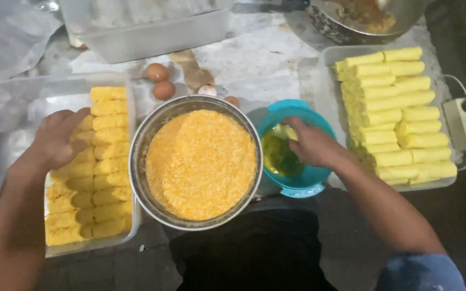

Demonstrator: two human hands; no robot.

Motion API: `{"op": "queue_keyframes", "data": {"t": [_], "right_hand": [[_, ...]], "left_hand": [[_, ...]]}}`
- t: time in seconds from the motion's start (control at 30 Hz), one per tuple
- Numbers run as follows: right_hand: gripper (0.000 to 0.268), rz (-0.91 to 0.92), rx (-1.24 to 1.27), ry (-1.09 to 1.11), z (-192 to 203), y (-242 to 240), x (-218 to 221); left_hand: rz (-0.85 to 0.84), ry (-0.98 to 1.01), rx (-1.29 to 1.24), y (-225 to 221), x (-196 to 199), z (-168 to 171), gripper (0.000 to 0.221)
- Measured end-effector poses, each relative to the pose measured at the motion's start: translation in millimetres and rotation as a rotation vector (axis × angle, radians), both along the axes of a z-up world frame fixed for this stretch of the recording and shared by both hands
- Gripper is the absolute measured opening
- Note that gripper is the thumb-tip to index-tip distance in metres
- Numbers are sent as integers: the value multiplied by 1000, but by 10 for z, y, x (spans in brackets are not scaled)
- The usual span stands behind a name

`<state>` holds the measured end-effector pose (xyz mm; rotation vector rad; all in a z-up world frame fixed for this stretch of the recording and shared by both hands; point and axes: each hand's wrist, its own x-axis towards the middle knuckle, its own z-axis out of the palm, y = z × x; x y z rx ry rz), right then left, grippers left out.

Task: A person is breading spring rolls by dipping them in a bowl of egg wash and then coating them in breadcrumbs before placing them into a storage tray.

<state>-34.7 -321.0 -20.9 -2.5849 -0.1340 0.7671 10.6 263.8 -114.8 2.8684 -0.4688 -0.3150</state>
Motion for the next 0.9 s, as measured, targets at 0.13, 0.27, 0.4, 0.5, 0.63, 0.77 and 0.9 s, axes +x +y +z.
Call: {"op": "queue_keyframes", "data": {"t": [0.13, 0.27, 0.4, 0.5, 0.63, 0.77, 0.9], "right_hand": [[69, 179, -266, 94, -91, 142, 26], [57, 355, -277, 129, -151, 68, 16], [43, 409, -200, -81, -372, -176, 34], [41, 424, -254, -350, -573, -288, -7], [43, 438, -404, -447, -831, -302, -36], [31, 362, -382, -374, -693, -255, 81], [37, 412, -332, -219, -445, -165, -10]], "left_hand": [[42, -277, -14, -187, -45, 428, 78], [-47, -415, -199, -1229, -313, 1484, 60], [-190, -221, -150, -2064, -387, 1757, 42], [-419, -137, -182, -2553, -363, 1745, 35], [-412, 98, -39, -2924, -203, 1550, 33], [-443, -141, -247, -2970, -81, 1217, 39], [-485, -381, -255, -2889, -114, 984, 44]]}}
